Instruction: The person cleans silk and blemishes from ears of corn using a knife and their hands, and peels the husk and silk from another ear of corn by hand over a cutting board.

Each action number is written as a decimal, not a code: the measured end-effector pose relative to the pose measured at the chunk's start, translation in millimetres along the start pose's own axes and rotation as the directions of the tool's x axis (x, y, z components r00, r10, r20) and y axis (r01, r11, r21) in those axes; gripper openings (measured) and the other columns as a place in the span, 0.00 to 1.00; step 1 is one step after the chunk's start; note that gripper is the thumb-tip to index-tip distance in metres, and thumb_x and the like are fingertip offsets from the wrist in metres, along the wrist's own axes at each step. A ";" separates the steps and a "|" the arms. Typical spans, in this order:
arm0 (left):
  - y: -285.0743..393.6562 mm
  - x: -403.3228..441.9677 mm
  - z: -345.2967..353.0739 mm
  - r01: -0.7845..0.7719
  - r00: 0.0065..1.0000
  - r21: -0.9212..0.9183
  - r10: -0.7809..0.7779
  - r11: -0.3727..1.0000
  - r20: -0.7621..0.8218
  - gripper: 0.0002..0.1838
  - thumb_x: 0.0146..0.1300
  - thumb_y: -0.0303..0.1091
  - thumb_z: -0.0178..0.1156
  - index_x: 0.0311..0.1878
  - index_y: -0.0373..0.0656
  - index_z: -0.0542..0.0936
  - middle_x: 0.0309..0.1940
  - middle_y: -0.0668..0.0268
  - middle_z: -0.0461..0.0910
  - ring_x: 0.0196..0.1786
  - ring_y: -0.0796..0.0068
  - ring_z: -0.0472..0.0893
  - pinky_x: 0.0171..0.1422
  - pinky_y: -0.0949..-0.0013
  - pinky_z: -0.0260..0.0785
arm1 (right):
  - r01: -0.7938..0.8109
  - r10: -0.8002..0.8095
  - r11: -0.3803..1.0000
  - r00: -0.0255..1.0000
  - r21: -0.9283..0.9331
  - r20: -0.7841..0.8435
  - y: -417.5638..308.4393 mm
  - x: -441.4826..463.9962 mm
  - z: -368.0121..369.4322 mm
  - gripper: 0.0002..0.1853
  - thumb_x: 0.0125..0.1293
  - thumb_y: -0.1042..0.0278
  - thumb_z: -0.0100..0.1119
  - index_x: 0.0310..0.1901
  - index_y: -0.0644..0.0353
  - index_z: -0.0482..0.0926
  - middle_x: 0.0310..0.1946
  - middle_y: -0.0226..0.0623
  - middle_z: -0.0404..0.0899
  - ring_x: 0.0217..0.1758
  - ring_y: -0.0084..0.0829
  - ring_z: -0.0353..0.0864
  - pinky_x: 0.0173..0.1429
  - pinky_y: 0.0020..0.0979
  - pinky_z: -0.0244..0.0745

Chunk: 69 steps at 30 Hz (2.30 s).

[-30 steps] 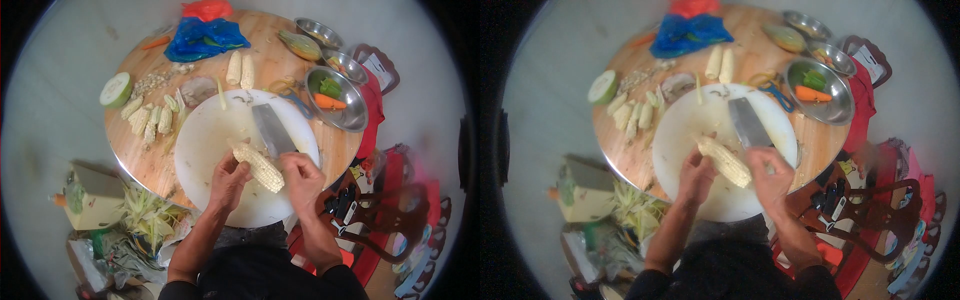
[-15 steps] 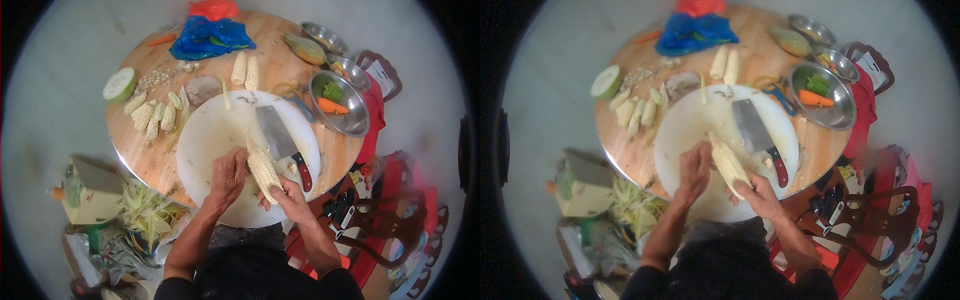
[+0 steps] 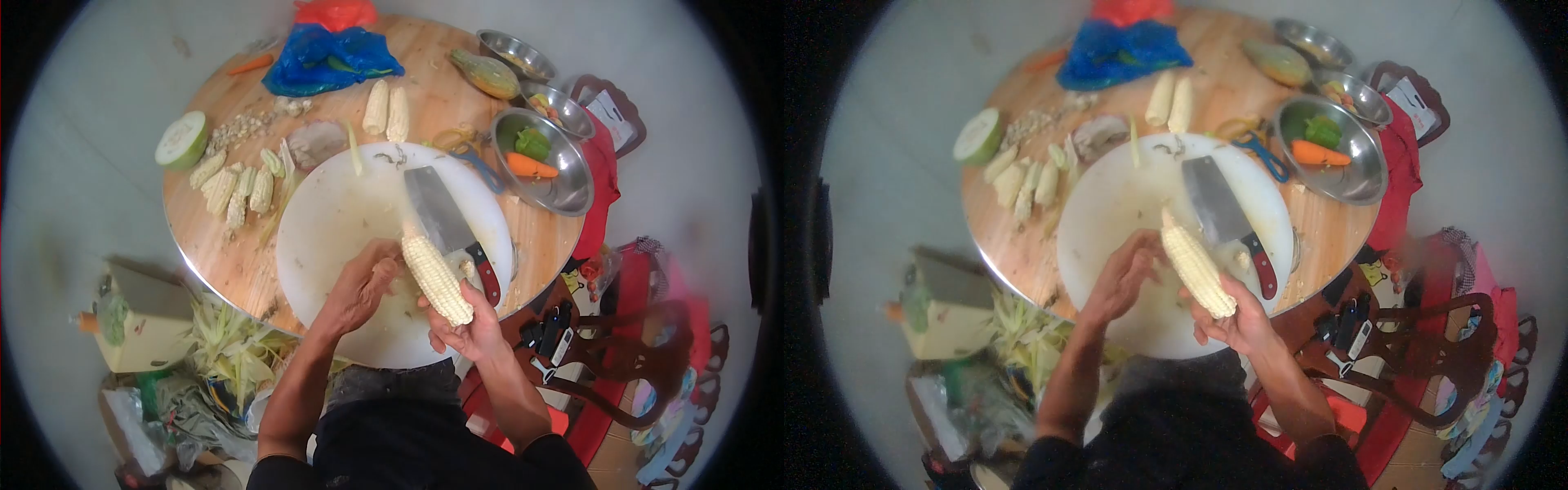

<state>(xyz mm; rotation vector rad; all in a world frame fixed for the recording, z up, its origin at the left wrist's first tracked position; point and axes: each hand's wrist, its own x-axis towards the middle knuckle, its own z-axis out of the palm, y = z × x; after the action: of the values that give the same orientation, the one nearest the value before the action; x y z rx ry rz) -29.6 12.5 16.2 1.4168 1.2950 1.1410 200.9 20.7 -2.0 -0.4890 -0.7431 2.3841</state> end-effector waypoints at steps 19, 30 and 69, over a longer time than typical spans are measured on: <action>-8.2 8.6 8.2 -0.043 0.978 -0.703 -0.115 0.710 -0.175 0.27 0.68 0.29 0.63 0.69 0.34 0.70 0.63 0.52 0.80 0.63 0.58 0.81 0.68 0.56 0.73 | 0.290 -0.306 0.950 0.939 -0.112 -0.160 7.2 3.1 20.4 0.10 0.78 0.68 0.57 0.40 0.65 0.81 0.21 0.28 0.72 0.19 0.16 0.65 0.39 0.28 0.77; 1.7 -9.3 -63.5 0.300 0.946 -0.573 -0.314 0.763 0.077 0.22 0.78 0.40 0.54 0.67 0.35 0.72 0.50 0.60 0.82 0.50 0.71 0.82 0.55 0.67 0.75 | -0.369 -0.752 -0.321 0.659 -0.872 -0.002 -68.1 3.6 -22.4 0.18 0.64 0.63 0.72 0.50 0.66 0.83 0.32 0.45 0.86 0.37 0.47 0.87 0.51 0.41 0.80; 11.3 -76.8 -31.6 0.136 0.972 0.670 0.034 0.730 -0.235 0.26 0.58 0.33 0.73 0.59 0.36 0.83 0.44 0.52 0.80 0.45 0.51 0.82 0.48 0.54 0.77 | 0.032 -0.498 -0.069 0.865 -0.997 0.062 -7.8 42.9 54.1 0.10 0.71 0.71 0.63 0.36 0.64 0.72 0.24 0.53 0.78 0.29 0.59 0.81 0.28 0.50 0.72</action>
<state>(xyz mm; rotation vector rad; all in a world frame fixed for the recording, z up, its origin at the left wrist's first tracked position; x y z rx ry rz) -61.2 -64.2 28.3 1.7804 2.0585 0.8248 145.0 31.7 37.7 -1.1217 -2.1397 0.8195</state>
